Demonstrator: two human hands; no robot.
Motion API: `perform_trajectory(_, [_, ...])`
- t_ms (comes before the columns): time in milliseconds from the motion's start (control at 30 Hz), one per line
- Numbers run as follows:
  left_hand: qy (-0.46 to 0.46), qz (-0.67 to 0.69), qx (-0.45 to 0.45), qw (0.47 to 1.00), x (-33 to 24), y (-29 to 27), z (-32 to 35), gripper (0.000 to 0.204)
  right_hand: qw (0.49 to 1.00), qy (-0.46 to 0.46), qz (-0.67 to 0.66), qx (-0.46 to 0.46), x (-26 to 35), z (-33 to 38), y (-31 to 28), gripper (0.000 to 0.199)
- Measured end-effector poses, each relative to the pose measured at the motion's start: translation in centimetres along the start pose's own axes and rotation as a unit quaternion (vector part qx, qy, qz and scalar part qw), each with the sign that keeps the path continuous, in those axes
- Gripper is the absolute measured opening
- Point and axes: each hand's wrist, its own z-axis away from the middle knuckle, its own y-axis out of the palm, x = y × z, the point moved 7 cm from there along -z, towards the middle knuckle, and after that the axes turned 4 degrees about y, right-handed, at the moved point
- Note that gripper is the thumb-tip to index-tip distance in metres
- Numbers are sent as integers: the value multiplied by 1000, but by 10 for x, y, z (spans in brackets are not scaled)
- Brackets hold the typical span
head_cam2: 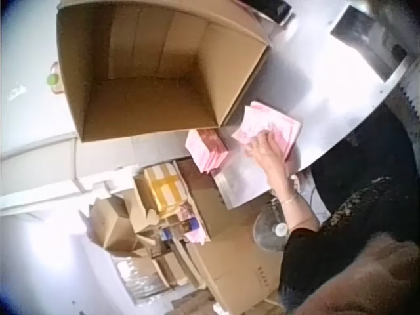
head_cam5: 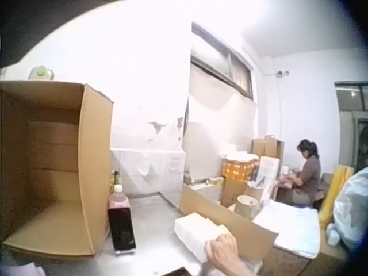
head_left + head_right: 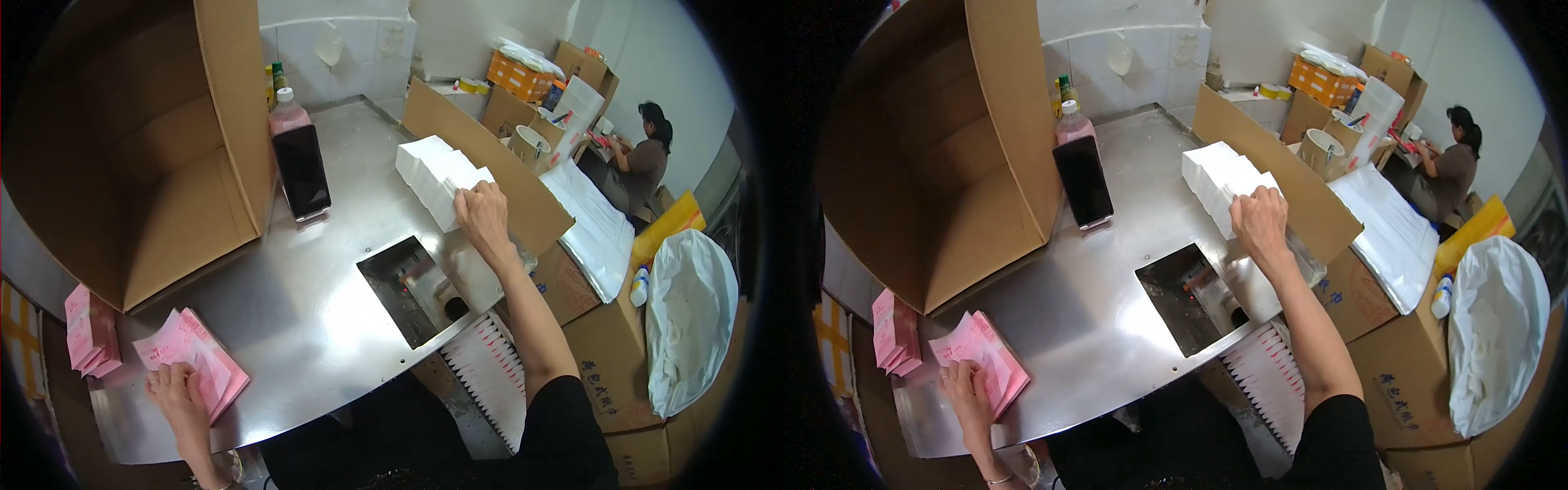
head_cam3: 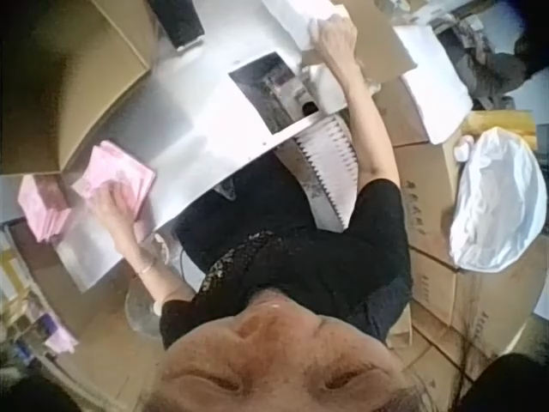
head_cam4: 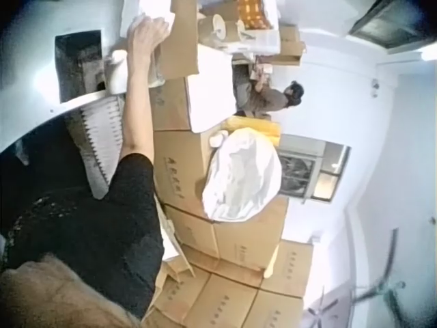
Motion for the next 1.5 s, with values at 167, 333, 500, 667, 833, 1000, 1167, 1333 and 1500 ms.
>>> perform_trajectory(167, [205,117,51,970,-134,38,7,12,1000,12,-8,-5,-9,5,3,19])
perform_trajectory(333, [265,239,79,931,-190,86,18,9,992,-36,-7,-118,3,21,-11,31])
perform_trajectory(500, [289,215,67,930,-187,82,18,52,928,-291,-232,-19,165,148,-56,45])
perform_trajectory(667, [184,139,112,967,-186,82,12,77,923,-300,-181,161,195,165,-25,31])
perform_trajectory(833, [184,120,61,974,-189,87,5,75,890,-331,-290,116,229,163,-36,25])
perform_trajectory(1000, [185,36,98,977,-177,79,13,53,977,-91,-163,-98,73,56,-42,36])
perform_trajectory(1167, [201,35,104,973,-193,90,15,52,992,-28,-90,-79,-12,23,14,53])
perform_trajectory(1333, [238,46,46,969,-185,86,15,52,997,29,-63,22,13,43,-2,52])
perform_trajectory(1500, [236,31,15,971,-192,80,11,48,997,16,30,-65,23,73,-38,38])
